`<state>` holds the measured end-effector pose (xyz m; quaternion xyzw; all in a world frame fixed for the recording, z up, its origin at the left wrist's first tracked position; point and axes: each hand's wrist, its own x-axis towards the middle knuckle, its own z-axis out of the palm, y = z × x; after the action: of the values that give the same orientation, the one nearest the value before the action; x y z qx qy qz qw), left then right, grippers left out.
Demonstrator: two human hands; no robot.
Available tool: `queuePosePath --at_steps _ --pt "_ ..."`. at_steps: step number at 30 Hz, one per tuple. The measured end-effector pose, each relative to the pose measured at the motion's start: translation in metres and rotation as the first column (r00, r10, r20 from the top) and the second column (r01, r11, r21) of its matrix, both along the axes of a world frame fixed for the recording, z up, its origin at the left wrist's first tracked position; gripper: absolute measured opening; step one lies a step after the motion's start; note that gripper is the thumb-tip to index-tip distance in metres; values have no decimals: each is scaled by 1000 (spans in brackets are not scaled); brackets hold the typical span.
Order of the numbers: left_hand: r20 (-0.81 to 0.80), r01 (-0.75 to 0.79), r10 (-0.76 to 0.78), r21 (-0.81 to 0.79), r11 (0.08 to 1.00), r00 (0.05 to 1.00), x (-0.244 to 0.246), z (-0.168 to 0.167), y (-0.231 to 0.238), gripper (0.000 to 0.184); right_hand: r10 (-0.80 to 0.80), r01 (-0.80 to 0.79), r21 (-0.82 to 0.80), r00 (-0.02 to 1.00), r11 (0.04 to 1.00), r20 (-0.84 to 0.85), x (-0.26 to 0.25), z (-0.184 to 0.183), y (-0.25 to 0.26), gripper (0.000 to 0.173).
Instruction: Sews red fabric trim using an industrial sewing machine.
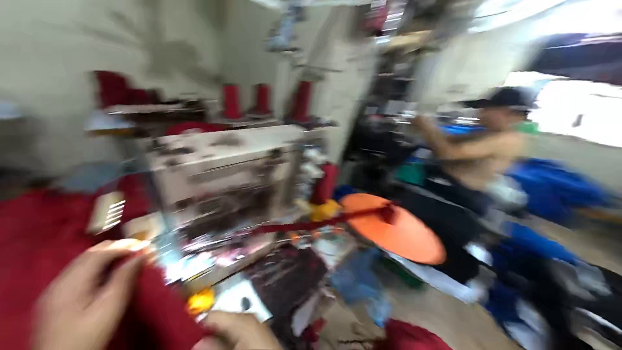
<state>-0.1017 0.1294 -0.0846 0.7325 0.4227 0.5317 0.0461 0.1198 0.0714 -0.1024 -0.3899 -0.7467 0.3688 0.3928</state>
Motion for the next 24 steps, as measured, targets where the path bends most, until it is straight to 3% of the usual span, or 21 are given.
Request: queuePosePath --at_steps 2,4,7,11,13,15,17,19,21,24 --pt "4 -139 140 -101 985 990 0 -32 28 21 -56 68 -169 996 983 73 6 -14 16 20" --pt "-30 -127 123 -299 946 992 4 -49 42 23 -88 122 -239 985 963 150 13 -39 30 21" --pt "-162 -218 157 -491 844 974 16 -53 45 28 -73 132 -279 975 951 210 22 -65 38 24" --pt "-283 -370 248 -574 730 927 25 -43 49 28 -53 113 -247 970 963 238 29 -73 40 26" --pt "-307 -393 254 -588 707 917 25 -44 50 30 -82 122 -132 959 984 271 28 -72 42 24" --pt "-317 -391 247 -563 728 916 22 -49 50 34 -177 136 156 940 978 291 23 -73 49 23" --pt "-301 -376 247 -523 765 921 20 -55 49 34 -311 155 502 919 851 243 11 -73 67 27" --pt "-292 -370 250 -498 784 923 18 -59 47 34 -341 99 646 903 757 262 -5 -66 88 32" --pt "-254 -323 219 -509 798 942 14 -62 43 32 -283 26 592 894 806 346 -16 -56 101 27" --pt "-143 -201 151 -458 866 978 8 -63 24 27 -89 -15 304 942 953 325 -11 -40 106 17"
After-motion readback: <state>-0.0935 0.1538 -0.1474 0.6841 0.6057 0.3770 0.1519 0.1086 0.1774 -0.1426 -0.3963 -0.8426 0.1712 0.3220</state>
